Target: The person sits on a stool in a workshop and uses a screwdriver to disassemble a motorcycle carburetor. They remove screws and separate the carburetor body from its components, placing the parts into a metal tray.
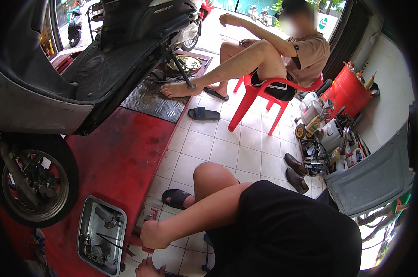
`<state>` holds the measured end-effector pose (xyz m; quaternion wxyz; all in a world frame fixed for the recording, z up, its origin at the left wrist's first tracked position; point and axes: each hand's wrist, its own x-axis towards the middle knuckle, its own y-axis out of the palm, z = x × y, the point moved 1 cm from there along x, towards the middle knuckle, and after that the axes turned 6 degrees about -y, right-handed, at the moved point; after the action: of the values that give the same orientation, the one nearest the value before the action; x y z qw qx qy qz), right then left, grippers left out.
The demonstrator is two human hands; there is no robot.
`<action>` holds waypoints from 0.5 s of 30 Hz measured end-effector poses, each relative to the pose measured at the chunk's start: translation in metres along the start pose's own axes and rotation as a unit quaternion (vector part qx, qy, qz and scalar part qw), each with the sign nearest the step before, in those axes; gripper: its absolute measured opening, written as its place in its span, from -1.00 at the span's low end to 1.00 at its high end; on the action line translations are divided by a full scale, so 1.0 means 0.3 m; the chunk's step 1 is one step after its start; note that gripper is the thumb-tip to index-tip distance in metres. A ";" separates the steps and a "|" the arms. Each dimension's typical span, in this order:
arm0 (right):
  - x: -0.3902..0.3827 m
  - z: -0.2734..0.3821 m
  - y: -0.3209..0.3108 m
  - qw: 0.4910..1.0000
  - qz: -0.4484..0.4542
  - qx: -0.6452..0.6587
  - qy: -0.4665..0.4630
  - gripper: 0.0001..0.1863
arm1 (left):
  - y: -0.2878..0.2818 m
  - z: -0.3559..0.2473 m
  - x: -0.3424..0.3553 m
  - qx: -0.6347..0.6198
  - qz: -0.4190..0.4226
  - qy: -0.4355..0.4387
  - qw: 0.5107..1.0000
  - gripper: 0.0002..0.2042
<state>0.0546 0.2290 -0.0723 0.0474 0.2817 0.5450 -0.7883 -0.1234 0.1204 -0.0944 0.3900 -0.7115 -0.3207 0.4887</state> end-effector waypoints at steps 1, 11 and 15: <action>-0.001 0.000 -0.002 1.000 0.001 0.000 0.000 -0.64 | 0.004 0.002 0.001 0.001 -0.004 0.001 1.000 -0.46; -0.007 0.002 -0.003 1.000 -0.017 0.001 -0.013 -0.73 | 0.012 0.003 0.002 0.002 -0.009 0.000 1.000 -0.46; -0.008 0.007 -0.009 1.000 -0.014 -0.003 -0.009 -0.70 | 0.015 -0.001 0.001 0.003 -0.006 0.000 1.000 -0.45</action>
<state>0.0547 0.2277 -0.0684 0.0422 0.2673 0.5506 -0.7897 -0.1226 0.1185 -0.0984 0.3955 -0.7084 -0.3236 0.4869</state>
